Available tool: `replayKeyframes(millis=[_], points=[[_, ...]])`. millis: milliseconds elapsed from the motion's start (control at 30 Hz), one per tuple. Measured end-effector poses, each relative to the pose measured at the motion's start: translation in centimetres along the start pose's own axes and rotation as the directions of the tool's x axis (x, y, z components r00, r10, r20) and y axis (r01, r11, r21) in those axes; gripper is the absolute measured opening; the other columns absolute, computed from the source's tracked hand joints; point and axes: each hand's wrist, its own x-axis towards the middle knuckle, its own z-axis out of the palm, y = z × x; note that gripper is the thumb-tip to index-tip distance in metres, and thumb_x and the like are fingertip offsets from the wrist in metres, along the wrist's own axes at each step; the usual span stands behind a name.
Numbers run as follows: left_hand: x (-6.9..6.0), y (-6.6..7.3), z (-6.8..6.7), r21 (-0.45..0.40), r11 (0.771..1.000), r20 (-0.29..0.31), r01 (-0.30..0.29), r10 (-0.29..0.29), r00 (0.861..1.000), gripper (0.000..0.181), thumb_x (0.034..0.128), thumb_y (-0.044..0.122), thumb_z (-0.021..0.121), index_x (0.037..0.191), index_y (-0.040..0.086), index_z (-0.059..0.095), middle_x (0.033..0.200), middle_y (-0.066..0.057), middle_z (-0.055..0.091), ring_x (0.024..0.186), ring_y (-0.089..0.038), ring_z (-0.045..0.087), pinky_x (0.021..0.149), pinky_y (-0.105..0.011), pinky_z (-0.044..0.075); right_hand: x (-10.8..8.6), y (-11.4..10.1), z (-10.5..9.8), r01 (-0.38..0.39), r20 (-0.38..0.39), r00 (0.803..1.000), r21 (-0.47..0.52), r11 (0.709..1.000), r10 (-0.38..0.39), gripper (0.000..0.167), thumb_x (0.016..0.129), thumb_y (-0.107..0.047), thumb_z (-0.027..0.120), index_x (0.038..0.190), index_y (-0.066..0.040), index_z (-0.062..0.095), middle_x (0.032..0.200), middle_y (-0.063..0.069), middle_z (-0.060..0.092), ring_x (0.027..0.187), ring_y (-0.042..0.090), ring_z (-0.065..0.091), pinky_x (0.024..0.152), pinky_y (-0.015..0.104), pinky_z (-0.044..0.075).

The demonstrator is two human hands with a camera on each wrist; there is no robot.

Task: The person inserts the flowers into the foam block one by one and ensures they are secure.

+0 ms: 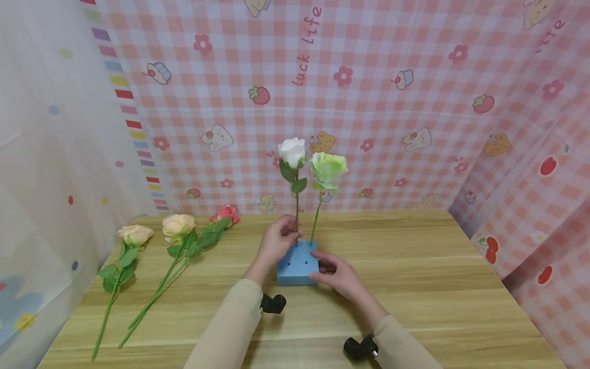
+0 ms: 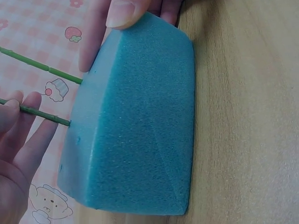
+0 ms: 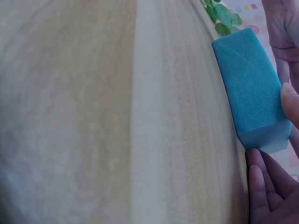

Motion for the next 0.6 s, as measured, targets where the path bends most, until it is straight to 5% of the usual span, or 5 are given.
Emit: replayKeyframes(millis=[600], points=[[-0.04, -0.04, -0.10, 0.037, 0.999, 0.021, 0.013, -0.014, 1.000, 0.025, 0.0886, -0.013, 0.062, 0.107, 0.004, 0.066, 0.095, -0.015, 0.068, 0.088, -0.026, 0.070, 0.075, -0.032, 0.058, -0.08, 0.04, -0.13, 0.002, -0.002, 1.000, -0.011, 1.000, -0.002, 0.054, 0.086, -0.021, 0.080, 0.136, -0.011, 0.061, 0.123, 0.014, 0.064, 0.106, 0.026, 0.063, 0.090, 0.042, 0.052]])
